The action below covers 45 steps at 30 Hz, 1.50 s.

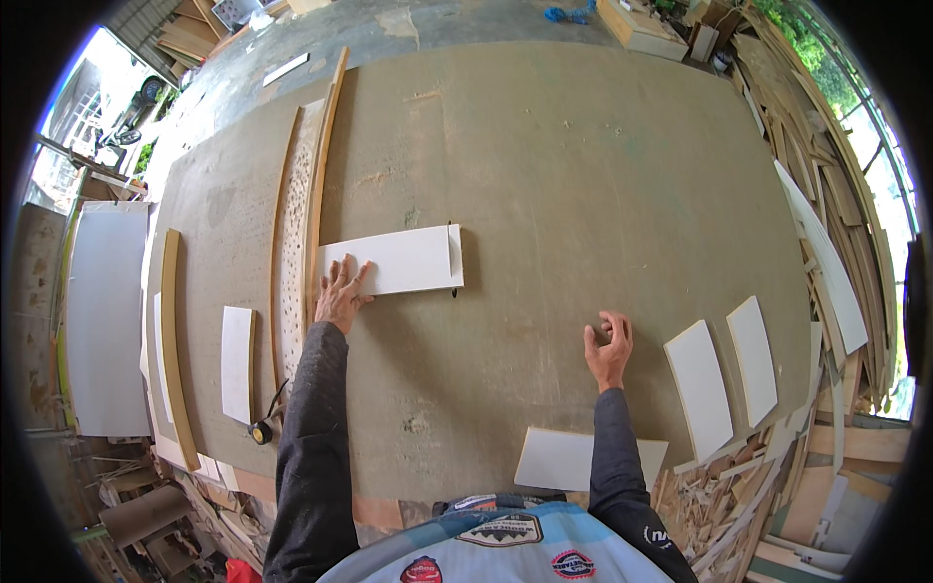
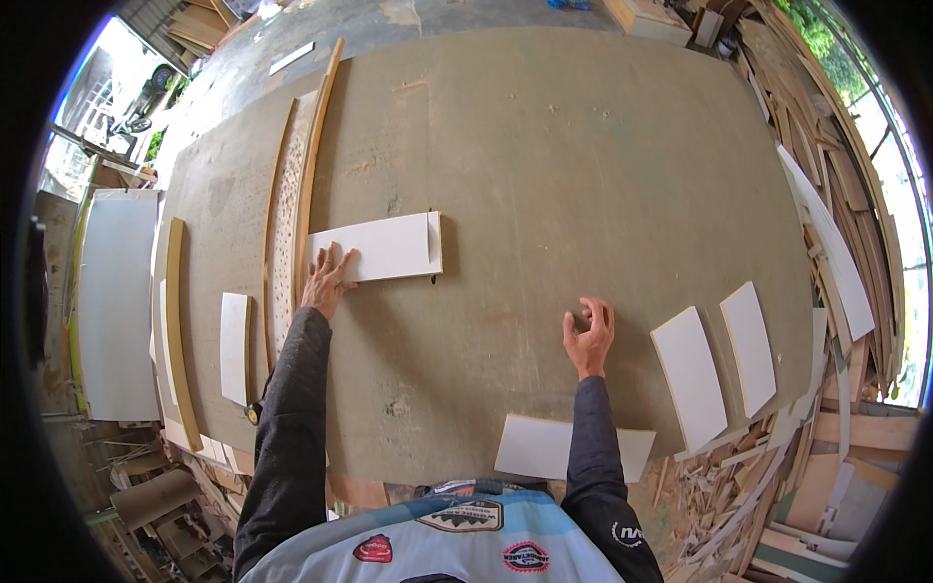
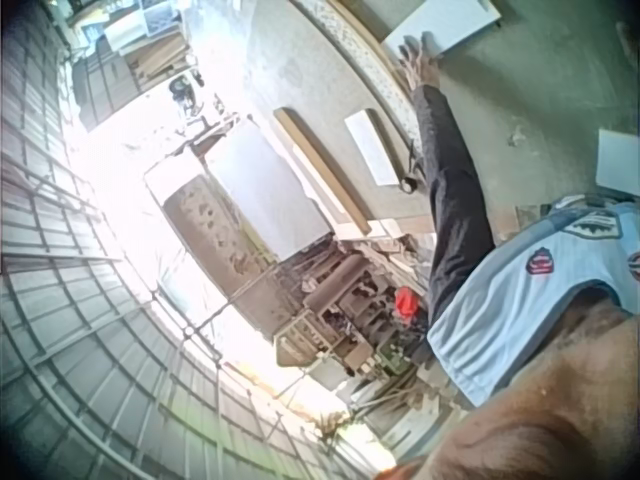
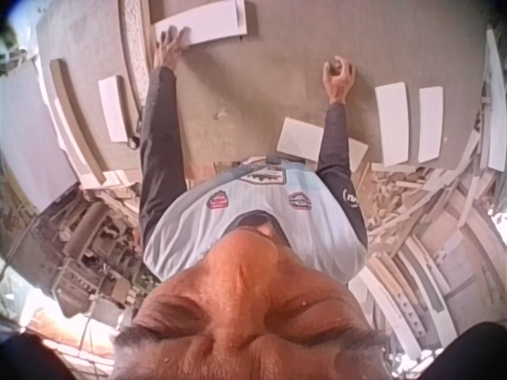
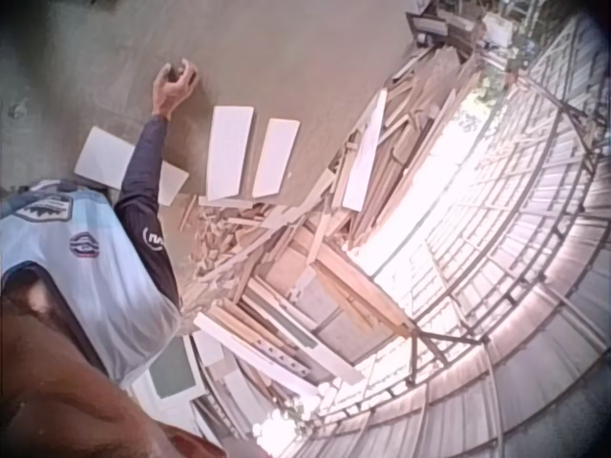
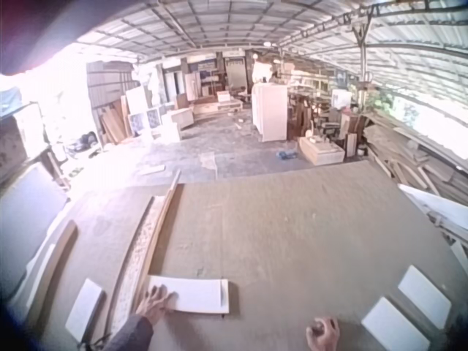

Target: The person measures boards using a tape measure and hammers a guide rail into place. They then arrange several wooden pieces, mark one with a pencil, and gather additional long strips of wood to add to the assembly.

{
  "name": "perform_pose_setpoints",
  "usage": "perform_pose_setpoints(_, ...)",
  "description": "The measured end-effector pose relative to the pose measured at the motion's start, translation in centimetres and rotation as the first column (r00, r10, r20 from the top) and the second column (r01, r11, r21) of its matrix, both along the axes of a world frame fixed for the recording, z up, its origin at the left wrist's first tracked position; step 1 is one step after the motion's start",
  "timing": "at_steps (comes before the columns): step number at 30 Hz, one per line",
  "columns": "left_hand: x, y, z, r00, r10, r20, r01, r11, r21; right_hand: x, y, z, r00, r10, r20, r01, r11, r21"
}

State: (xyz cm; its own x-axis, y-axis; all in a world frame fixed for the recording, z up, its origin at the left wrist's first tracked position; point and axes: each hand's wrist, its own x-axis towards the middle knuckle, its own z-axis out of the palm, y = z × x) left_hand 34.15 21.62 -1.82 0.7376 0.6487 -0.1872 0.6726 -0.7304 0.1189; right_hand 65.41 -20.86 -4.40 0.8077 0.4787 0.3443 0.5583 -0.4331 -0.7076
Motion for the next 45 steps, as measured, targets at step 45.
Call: perform_pose_setpoints(45,13.3,15.0,5.1,0.979,-0.203,0.018,0.203,0.979,0.024,-0.3,0.1,0.9,0.998,-0.028,-0.052,0.028,1.0,-0.003)
